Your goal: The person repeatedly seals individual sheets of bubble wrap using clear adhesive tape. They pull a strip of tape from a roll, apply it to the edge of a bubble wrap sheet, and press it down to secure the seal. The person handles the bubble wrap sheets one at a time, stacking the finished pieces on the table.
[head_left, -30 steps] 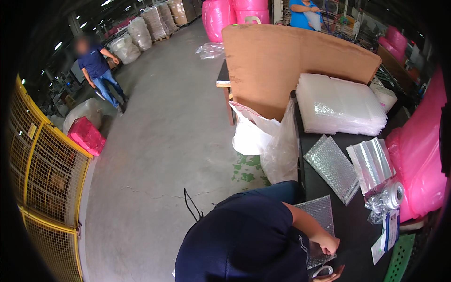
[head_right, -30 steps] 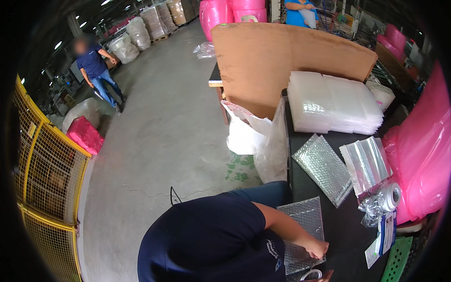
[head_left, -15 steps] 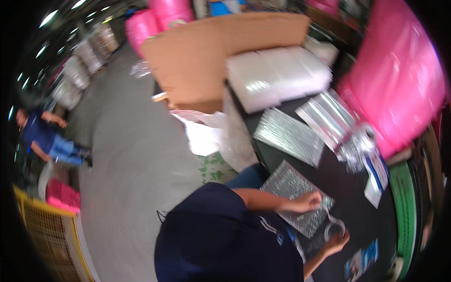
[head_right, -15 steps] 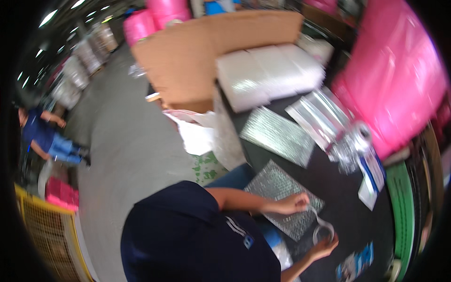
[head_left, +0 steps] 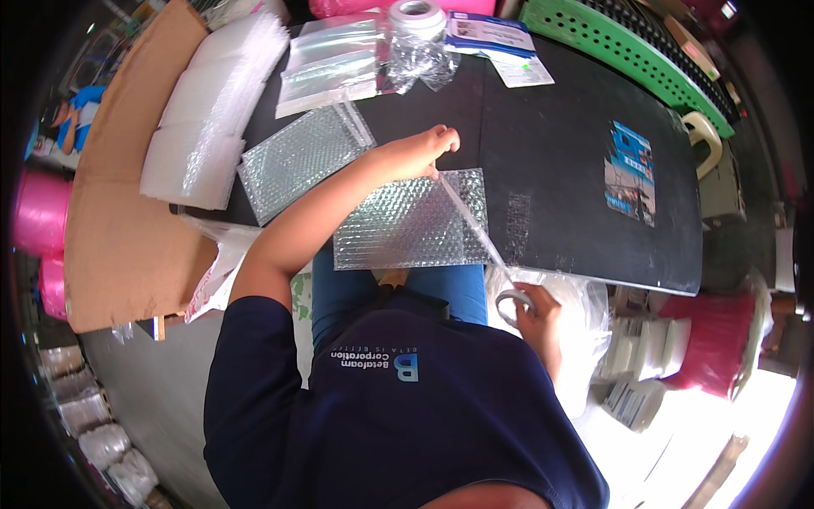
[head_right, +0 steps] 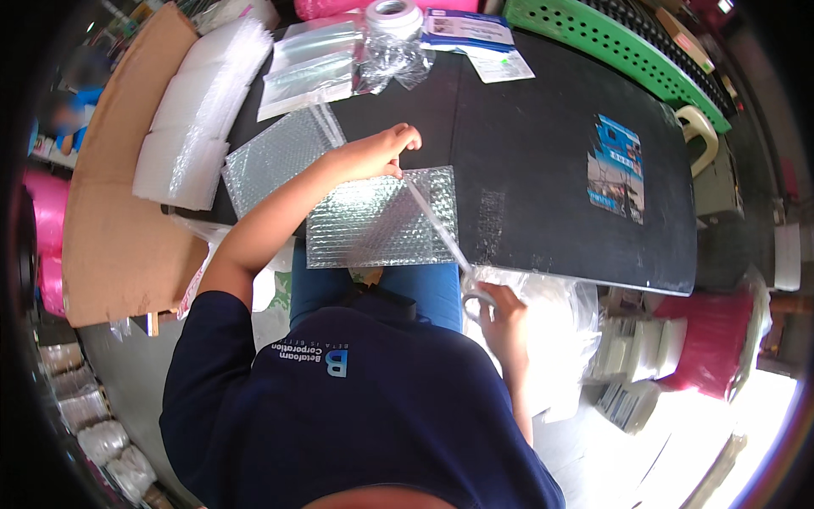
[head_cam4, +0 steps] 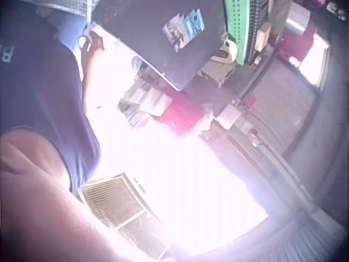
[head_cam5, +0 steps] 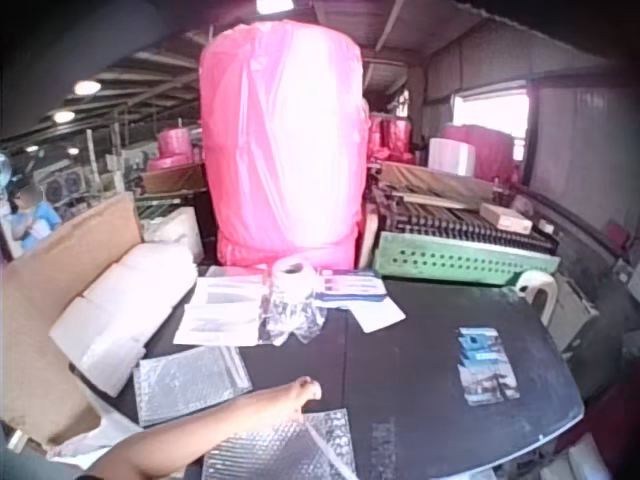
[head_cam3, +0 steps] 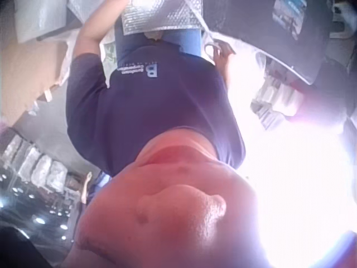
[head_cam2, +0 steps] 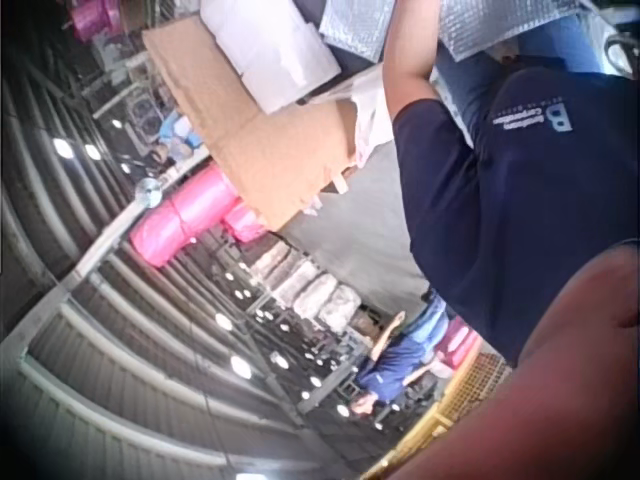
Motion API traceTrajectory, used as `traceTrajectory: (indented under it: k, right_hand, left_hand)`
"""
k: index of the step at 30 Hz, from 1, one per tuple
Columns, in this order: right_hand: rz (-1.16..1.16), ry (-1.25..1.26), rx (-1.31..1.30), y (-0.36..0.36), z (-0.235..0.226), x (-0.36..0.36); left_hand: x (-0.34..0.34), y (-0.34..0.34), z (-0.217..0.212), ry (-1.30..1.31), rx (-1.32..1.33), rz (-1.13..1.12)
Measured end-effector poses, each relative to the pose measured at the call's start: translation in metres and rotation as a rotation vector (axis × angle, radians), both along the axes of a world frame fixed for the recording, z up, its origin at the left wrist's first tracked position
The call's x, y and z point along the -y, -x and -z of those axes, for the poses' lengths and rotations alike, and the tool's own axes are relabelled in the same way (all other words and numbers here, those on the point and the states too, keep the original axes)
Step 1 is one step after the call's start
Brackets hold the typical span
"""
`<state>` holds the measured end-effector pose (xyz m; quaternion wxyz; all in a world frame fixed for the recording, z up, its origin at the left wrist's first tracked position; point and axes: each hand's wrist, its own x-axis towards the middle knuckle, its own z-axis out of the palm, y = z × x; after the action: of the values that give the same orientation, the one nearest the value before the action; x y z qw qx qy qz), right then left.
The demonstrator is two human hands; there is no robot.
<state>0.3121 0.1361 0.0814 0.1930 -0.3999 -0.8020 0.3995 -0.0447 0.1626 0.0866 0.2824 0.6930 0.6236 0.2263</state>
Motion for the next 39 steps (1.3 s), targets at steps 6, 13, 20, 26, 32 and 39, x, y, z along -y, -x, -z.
traceTrajectory:
  k: [6,13,20,26,32,39]
  right_hand:
    - [0.042,-0.055,0.137,-0.002,0.018,0.052]
    - [0.123,-0.312,0.157,0.002,0.041,0.069]
    - [0.133,-0.257,0.341,0.005,0.049,0.069]
    - [0.163,-0.274,0.332,0.007,0.064,0.07]
    - [0.135,-0.238,0.34,0.007,0.058,0.066]
    - [0.141,-0.208,0.515,0.013,0.057,0.062]
  left_hand:
    - [-0.025,-0.014,0.013,-0.158,-0.153,0.243]
    - [-0.066,-0.025,0.019,0.123,-0.031,0.3]
    - [-0.086,-0.042,0.046,0.273,-0.055,0.065]
    - [-0.089,-0.044,0.054,0.232,-0.075,0.019]
    - [-0.094,-0.048,0.059,0.235,-0.109,0.005]
    - [-0.097,-0.048,0.065,0.181,-0.179,0.04]
